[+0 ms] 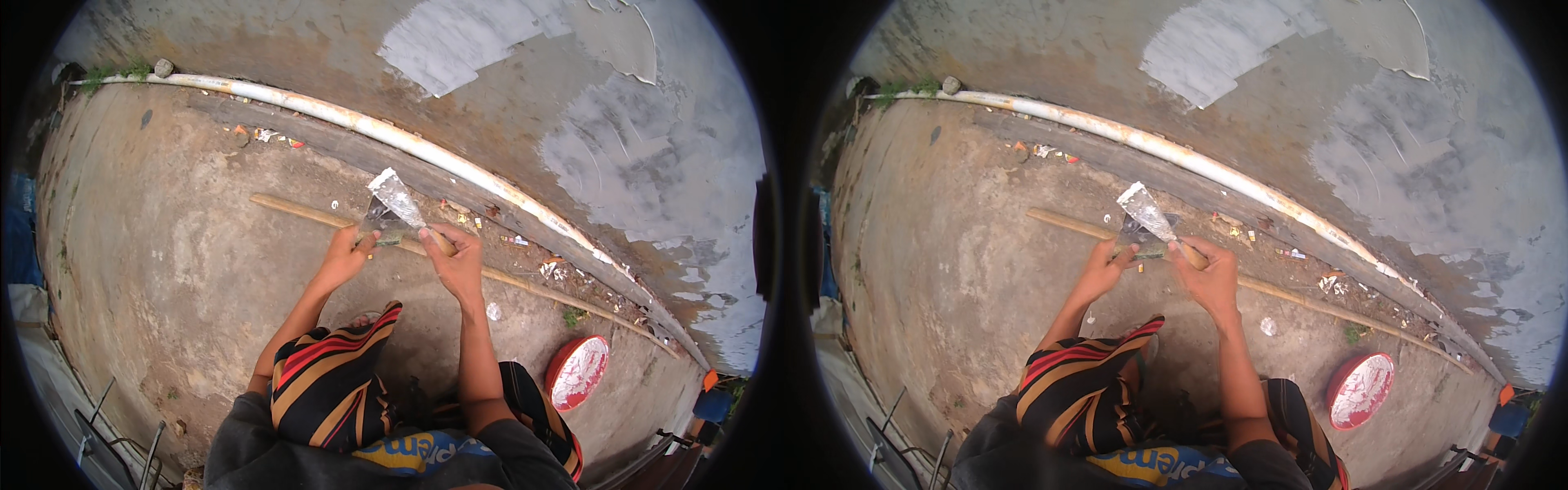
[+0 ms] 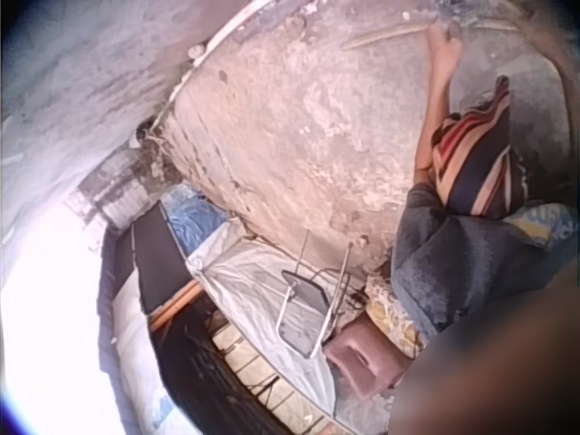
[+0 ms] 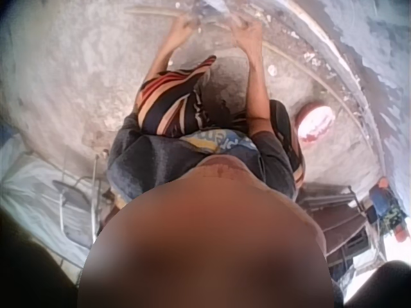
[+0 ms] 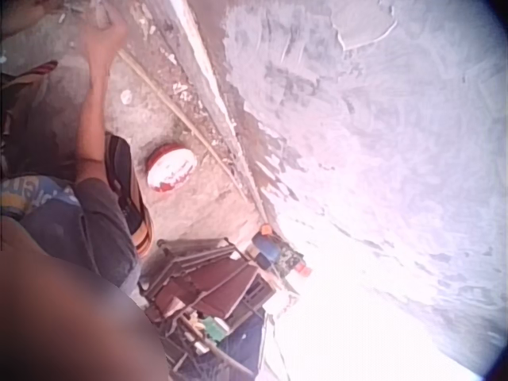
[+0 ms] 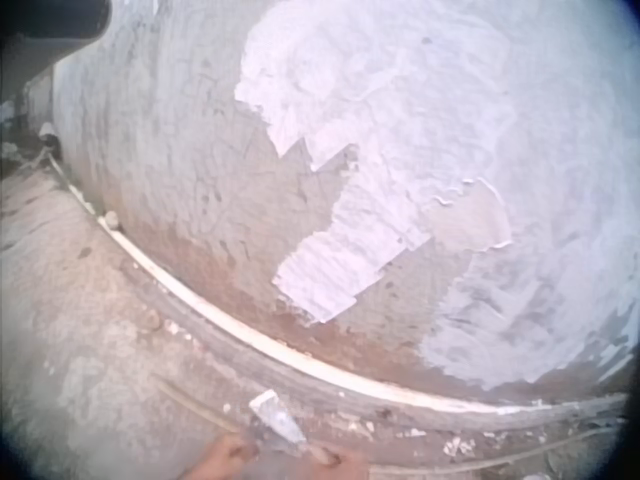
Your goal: The person applies white plaster to a weathered exterior wall using a trowel and a smaller scraper. They repeatedly scoop plaster from a red bucket, spread it on the wall, and smooth the surface. The person occasionally scrapes excess plaster from the trowel and continues working on adjacent sections.
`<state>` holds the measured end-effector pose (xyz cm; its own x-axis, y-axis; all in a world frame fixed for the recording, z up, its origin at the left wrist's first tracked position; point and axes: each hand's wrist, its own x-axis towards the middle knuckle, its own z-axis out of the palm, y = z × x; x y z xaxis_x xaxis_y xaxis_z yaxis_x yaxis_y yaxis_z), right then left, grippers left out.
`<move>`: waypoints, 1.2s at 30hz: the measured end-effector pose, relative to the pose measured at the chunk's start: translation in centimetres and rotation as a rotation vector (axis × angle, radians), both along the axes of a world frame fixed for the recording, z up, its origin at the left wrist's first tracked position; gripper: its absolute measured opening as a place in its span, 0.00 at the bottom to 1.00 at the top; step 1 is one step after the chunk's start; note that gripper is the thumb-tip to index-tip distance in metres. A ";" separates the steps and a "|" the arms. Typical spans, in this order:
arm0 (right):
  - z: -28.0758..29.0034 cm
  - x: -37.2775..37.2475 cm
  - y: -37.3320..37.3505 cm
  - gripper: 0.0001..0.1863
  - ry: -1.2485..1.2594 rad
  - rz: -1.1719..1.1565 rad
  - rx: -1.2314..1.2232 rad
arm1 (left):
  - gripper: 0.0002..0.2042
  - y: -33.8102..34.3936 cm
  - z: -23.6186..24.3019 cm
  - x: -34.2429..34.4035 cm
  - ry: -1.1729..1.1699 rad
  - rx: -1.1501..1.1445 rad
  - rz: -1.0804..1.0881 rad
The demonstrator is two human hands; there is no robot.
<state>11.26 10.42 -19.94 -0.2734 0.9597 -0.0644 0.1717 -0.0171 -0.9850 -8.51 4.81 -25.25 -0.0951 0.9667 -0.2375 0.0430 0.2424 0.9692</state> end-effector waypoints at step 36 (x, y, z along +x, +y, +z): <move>-8.8 3.2 4.5 0.20 0.568 0.541 -0.650 | 0.18 0.0 1.8 -2.4 -0.521 -0.193 0.108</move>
<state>14.43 14.88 -28.75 -0.8129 0.5239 -0.2544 -0.1754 -0.6367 -0.7509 -10.92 4.86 -23.44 -0.0134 0.8924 -0.4510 -0.4643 0.3939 0.7932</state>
